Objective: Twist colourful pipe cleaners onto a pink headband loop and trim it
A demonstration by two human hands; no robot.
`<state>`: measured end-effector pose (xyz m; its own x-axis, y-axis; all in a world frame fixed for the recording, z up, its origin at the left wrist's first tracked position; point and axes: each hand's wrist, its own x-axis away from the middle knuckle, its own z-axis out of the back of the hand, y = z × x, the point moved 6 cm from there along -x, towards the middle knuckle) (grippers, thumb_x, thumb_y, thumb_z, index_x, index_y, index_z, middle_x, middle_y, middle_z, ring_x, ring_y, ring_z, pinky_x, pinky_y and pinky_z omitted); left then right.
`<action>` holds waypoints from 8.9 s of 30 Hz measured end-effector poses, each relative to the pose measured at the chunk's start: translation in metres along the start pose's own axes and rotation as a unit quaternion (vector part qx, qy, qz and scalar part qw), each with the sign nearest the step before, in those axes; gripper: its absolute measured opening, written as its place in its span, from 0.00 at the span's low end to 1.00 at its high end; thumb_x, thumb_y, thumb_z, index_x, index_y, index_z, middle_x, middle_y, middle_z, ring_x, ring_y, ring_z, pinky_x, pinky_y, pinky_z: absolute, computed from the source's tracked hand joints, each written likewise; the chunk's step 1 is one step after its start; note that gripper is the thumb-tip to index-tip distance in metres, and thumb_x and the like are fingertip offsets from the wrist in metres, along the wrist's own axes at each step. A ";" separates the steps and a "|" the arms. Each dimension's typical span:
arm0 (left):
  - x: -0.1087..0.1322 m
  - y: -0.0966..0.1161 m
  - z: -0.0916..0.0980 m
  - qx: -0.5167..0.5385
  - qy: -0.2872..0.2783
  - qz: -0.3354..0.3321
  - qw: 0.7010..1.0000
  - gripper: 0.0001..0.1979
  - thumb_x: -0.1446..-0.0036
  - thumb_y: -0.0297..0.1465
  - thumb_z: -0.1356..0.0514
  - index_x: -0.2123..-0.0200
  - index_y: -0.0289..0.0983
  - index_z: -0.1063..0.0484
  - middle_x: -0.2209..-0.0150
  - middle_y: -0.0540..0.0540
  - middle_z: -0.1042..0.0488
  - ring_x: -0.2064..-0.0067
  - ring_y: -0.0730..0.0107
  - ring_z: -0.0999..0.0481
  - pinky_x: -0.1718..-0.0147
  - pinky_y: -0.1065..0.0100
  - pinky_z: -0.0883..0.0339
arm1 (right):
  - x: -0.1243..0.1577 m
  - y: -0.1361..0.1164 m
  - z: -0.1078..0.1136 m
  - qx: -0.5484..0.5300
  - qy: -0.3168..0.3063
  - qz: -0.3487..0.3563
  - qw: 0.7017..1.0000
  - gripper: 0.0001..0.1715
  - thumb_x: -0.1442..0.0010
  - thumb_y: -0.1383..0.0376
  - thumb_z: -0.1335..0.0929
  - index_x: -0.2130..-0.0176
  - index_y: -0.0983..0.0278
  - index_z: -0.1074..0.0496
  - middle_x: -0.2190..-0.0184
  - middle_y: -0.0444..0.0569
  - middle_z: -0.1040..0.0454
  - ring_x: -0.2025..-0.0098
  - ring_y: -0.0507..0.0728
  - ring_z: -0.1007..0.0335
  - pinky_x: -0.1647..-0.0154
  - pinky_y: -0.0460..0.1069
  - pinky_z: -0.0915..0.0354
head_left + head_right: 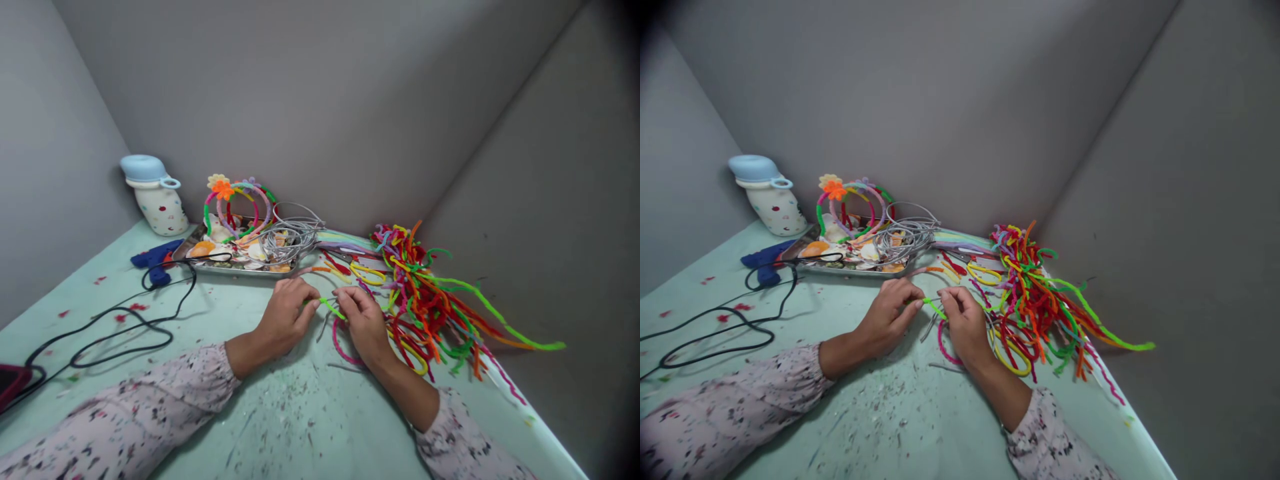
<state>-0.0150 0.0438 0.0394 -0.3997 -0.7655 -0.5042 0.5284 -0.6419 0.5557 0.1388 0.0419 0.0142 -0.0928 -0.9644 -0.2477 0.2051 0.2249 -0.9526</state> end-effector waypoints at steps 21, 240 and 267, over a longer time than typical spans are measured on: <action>0.002 -0.003 0.003 0.053 0.022 0.003 0.998 0.10 0.35 0.32 0.51 0.65 0.37 0.31 0.66 0.47 0.30 0.60 0.66 0.33 0.57 0.62 0.43 | 0.005 -0.017 -0.005 0.121 -0.026 0.198 0.972 0.09 0.42 0.70 0.31 0.60 0.59 0.26 0.61 0.47 0.29 0.59 0.54 0.31 0.65 0.47 0.33; 0.002 0.005 0.001 0.002 0.024 -0.025 0.999 0.07 0.36 0.30 0.48 0.66 0.37 0.32 0.66 0.47 0.28 0.61 0.65 0.32 0.58 0.60 0.41 | 0.005 -0.009 -0.009 0.093 -0.068 0.043 0.992 0.12 0.37 0.59 0.37 0.69 0.63 0.32 0.73 0.44 0.33 0.68 0.54 0.37 0.66 0.48 0.41; 0.002 0.007 0.000 -0.007 0.023 -0.033 0.999 0.07 0.36 0.30 0.48 0.66 0.37 0.32 0.66 0.47 0.28 0.61 0.65 0.32 0.58 0.61 0.42 | 0.002 -0.005 -0.009 0.058 -0.078 0.013 0.995 0.16 0.38 0.57 0.37 0.73 0.62 0.34 0.79 0.41 0.40 0.72 0.53 0.42 0.69 0.48 0.44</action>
<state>-0.0126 0.0381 0.0424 -0.3997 -0.7191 -0.5685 0.5124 -0.6895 0.5119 0.1288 0.0399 0.0164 0.0654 -0.9702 -0.2333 0.3164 0.2419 -0.9172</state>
